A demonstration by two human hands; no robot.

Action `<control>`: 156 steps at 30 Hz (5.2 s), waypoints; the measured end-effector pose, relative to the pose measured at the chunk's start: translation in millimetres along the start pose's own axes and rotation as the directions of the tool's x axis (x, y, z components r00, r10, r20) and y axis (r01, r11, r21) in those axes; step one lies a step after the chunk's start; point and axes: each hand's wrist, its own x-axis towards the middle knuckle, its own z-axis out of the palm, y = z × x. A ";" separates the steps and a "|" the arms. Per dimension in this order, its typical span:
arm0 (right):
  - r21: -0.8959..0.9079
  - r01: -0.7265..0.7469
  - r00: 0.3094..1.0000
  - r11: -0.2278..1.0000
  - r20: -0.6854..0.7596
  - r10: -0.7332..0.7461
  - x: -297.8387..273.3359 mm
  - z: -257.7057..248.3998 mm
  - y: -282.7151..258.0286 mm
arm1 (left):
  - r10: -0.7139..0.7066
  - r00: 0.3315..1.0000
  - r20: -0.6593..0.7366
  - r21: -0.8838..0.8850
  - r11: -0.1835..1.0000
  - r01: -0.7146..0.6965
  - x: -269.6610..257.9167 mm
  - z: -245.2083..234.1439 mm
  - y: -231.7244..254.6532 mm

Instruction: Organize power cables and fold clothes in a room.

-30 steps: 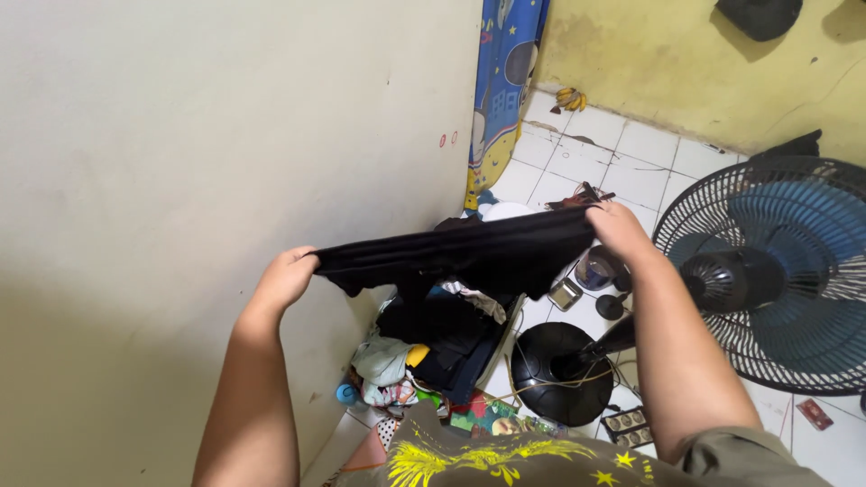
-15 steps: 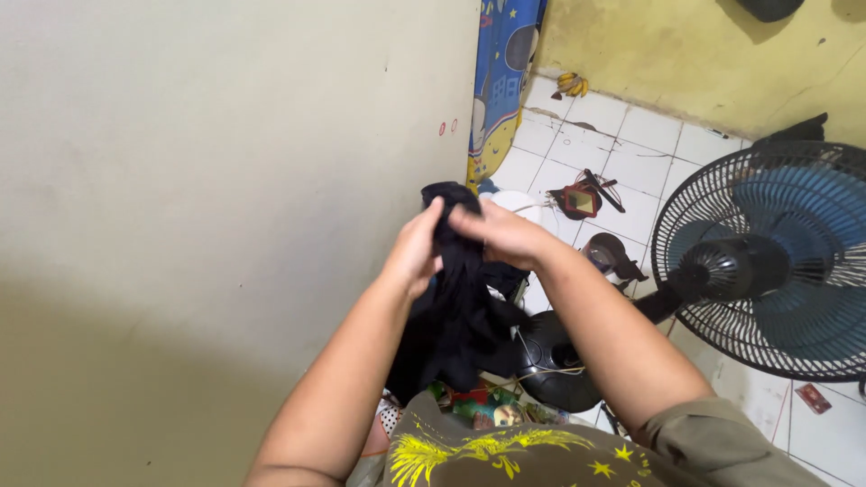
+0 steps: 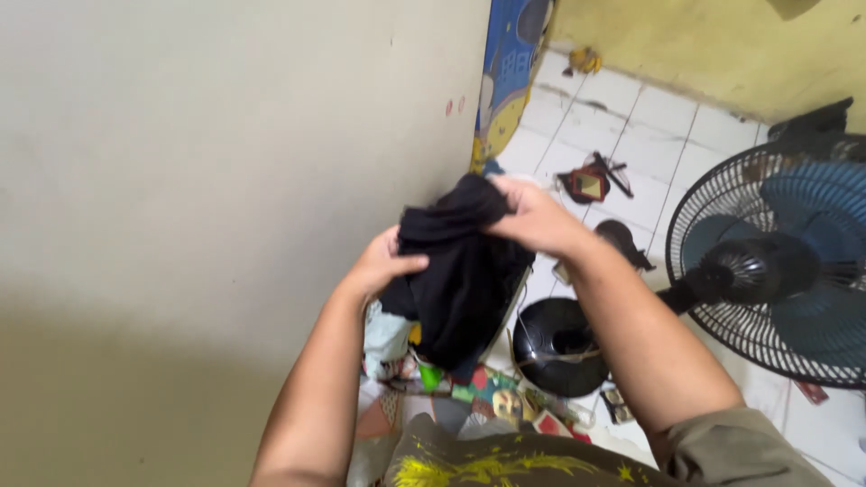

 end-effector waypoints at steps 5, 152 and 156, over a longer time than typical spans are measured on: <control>-0.454 -0.290 0.916 0.842 -0.386 0.108 -2.4 -35.2 51.2 | 0.044 0.994 -0.100 0.237 0.971 -0.019 44.2 -2.3 -19.9; 0.397 -0.247 0.745 0.884 -0.506 0.435 -83.5 -126.0 -0.9 | 0.245 0.950 -0.194 0.579 0.810 -0.090 68.3 39.3 87.5; 0.411 -0.266 0.777 0.872 -0.444 0.446 -60.0 -78.2 -0.7 | 0.102 0.959 -0.263 0.504 0.863 0.047 65.4 115.6 76.1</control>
